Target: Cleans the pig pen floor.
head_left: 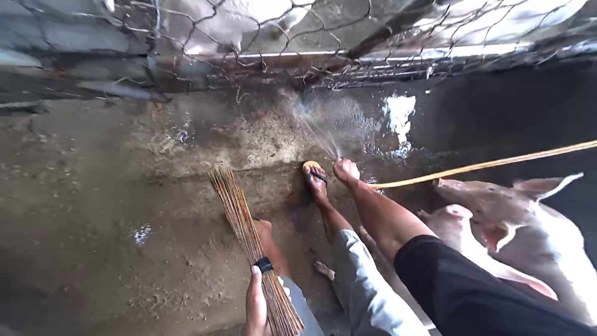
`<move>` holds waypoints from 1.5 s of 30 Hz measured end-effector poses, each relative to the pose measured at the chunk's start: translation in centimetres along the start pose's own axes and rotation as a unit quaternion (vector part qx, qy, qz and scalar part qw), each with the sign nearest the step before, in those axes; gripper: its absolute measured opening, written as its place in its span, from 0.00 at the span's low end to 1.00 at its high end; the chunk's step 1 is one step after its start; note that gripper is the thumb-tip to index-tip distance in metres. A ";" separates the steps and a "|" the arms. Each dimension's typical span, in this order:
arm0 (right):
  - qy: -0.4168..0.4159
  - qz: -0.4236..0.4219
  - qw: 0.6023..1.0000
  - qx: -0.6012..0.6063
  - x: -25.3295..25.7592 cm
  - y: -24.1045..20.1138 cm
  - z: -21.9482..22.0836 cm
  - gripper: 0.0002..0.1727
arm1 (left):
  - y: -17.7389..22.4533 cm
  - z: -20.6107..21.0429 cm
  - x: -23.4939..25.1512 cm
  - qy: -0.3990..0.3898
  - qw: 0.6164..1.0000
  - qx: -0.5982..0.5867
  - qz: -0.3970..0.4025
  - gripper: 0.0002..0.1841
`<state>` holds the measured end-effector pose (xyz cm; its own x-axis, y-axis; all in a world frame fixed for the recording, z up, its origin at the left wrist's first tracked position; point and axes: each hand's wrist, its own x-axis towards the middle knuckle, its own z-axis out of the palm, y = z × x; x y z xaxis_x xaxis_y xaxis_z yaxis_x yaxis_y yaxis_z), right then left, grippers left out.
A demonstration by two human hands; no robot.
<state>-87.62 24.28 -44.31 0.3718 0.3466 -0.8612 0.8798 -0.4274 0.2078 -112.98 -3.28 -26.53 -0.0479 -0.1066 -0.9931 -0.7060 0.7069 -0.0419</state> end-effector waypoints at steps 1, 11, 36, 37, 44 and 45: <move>0.004 -0.004 1.000 0.009 0.2 0.0 0.0 0.29 | -0.2 -0.8 0.1 0.005 1.000 0.008 -0.003 0.38; 0.027 -0.038 0.998 0.032 0.9 -0.6 0.2 0.31 | -0.6 -4.4 -0.2 0.010 1.000 -0.001 -0.017 0.41; 0.040 -0.050 0.995 0.071 2.1 -3.1 -2.9 0.30 | 0.1 -5.1 -0.3 0.018 0.998 0.055 -0.015 0.40; 0.044 -0.048 0.995 0.073 2.2 -3.3 -3.0 0.30 | 0.2 -5.0 -0.4 0.020 0.998 0.052 -0.016 0.40; 0.023 -0.090 0.996 0.008 1.4 -4.4 -3.1 0.29 | 0.5 -4.2 -0.6 0.016 0.999 0.038 -0.020 0.41; 0.020 -0.102 0.995 -0.001 1.6 -4.6 -3.0 0.29 | 0.5 -4.2 -0.6 0.014 0.999 0.032 -0.021 0.41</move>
<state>-90.18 29.24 -45.23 0.1977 0.4593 -0.8660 0.9388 -0.3430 0.0324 -116.26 -5.83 -25.46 -0.0395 -0.1565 -0.9869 -0.6617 0.7441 -0.0915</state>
